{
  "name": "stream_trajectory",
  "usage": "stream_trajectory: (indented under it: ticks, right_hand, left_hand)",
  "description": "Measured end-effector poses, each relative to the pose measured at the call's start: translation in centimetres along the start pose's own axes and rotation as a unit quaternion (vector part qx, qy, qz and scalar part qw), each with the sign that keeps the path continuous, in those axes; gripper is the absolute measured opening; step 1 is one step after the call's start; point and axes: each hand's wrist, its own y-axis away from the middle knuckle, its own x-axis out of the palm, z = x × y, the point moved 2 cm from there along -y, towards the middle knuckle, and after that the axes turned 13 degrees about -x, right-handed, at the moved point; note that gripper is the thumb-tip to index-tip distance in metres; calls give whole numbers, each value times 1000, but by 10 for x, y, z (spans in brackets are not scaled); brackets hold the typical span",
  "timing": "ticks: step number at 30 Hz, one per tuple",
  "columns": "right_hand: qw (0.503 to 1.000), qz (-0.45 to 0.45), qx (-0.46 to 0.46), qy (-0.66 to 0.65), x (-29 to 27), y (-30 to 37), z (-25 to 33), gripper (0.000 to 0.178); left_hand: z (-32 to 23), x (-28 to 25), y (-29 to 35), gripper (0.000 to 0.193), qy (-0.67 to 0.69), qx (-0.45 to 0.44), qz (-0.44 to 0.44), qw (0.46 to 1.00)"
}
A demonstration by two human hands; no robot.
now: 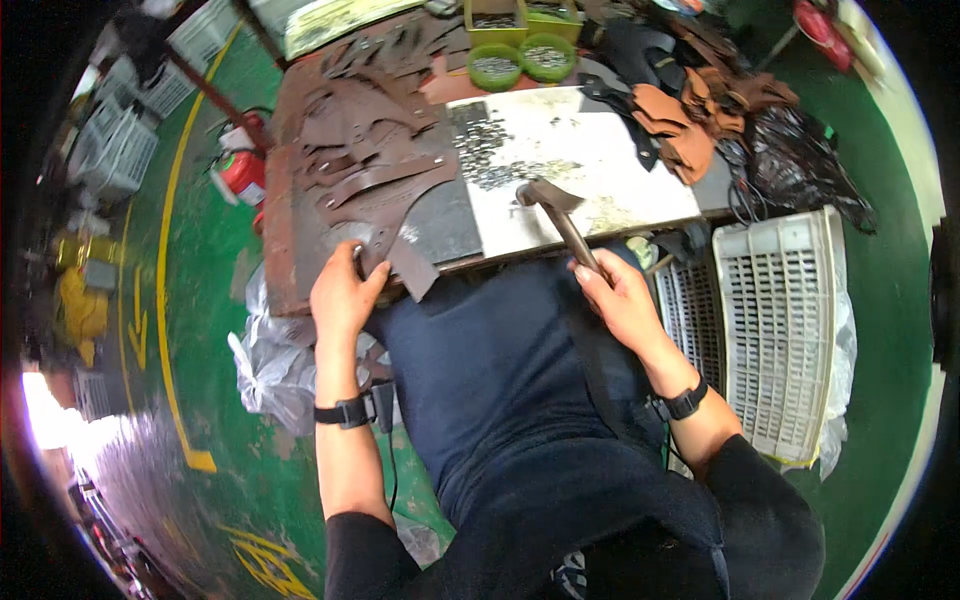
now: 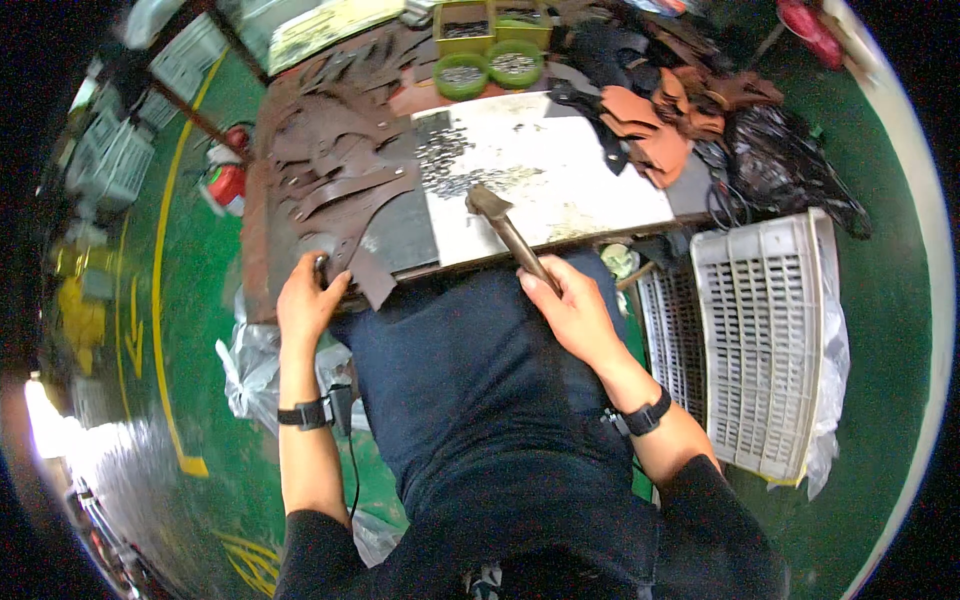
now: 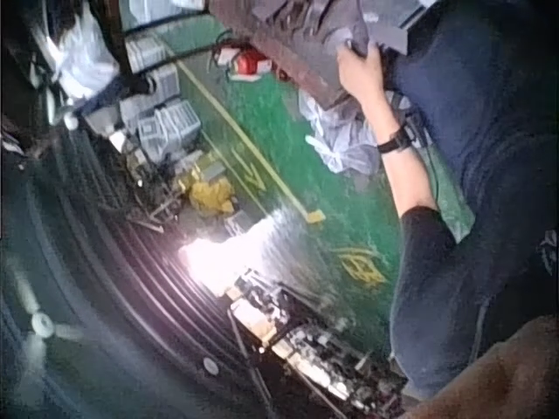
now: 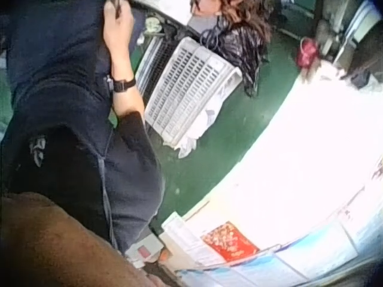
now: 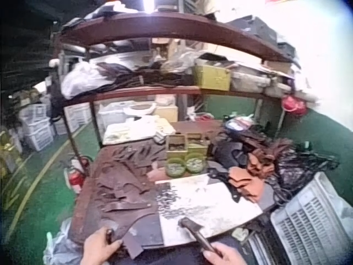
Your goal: Picking up leather shoe components and manually assembling or preparing them by setting small metal studs using a hammer.
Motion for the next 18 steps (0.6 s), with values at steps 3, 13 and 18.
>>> stream_trajectory:
  ticks: [3,13,18]
  right_hand:
    - [976,-79,-66,193,-23,-19,4,31]
    - [863,-101,-87,488,-98,-100,-49,34]
    - [810,-115,-145,557,-102,-107,-53,31]
  left_hand:
    - [10,-1,2,50,-4,11,-19,1000]
    - [6,-1,-1,51,8,3,-2,1000]
    - [7,0,-3,53,-17,-8,-14,1000]
